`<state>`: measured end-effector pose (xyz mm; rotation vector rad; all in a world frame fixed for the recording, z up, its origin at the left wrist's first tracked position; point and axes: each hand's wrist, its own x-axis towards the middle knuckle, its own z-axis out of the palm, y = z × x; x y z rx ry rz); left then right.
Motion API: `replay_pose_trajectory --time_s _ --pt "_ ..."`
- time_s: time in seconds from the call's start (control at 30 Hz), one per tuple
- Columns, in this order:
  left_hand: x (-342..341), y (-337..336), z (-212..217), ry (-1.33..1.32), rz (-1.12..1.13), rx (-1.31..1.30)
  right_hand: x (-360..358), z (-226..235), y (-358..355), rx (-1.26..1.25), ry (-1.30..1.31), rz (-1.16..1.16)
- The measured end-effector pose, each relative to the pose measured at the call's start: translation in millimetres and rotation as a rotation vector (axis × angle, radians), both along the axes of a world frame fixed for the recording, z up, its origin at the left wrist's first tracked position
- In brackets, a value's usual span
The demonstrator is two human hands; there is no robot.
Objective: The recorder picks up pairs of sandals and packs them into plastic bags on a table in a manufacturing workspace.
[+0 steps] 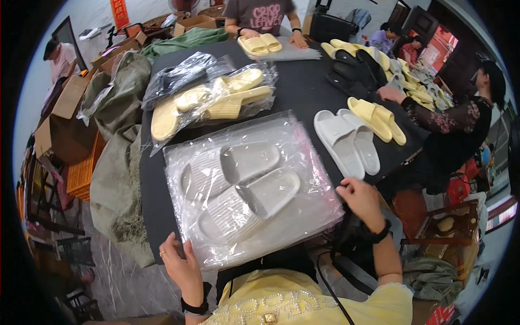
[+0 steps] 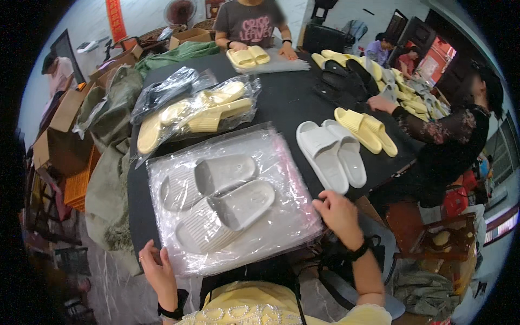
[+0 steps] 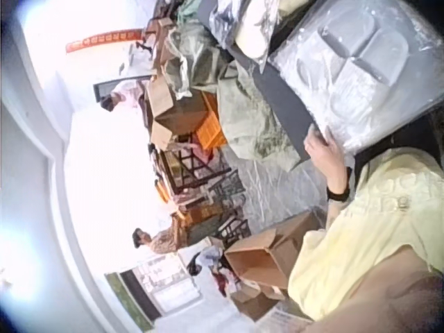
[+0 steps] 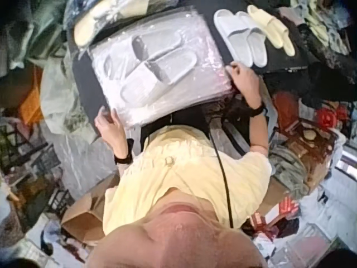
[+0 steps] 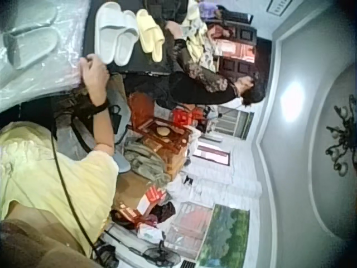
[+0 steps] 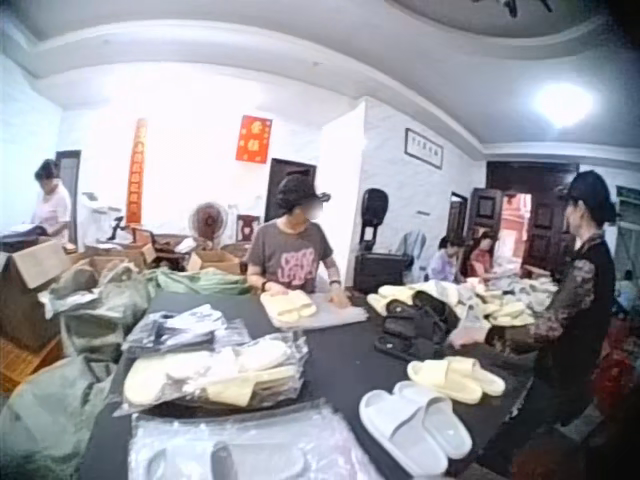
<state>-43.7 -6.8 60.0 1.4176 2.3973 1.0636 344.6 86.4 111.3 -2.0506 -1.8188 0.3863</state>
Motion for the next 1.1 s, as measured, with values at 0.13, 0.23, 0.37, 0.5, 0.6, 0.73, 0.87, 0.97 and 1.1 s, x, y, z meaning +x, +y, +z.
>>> replay_pose_trajectory --time_s 0.13,0.23,0.37,0.5,0.6,0.73,0.87,0.97,1.1 --pt "19 -3 21 0.083 -0.324 0.237 -8 34 47 0.151 0.038 0.248" --pt "28 6 3 -0.002 -0.402 0.078 -27 40 103 0.091 0.064 0.452" --pt "24 7 -31 0.082 -0.452 0.012 -40 5 175 0.219 0.082 0.653" --pt "29 8 -40 0.147 -0.432 -0.021 -50 -18 208 0.331 -0.176 0.873" --pt "27 5 -44 0.140 -0.402 -0.018 -69 -19 211 0.207 -0.154 0.792" --pt "29 3 -45 0.148 -0.380 -0.003 -77 -12 202 0.391 0.024 0.507" --pt "29 5 -50 0.145 -0.385 -0.050 -65 -16 197 0.220 0.214 0.474" --pt "31 7 -49 0.165 -0.373 -0.043 -47 -21 195 0.111 0.006 0.794" --pt "30 7 -50 0.173 -0.370 -0.042 -57 -22 180 0.095 -0.029 0.806"
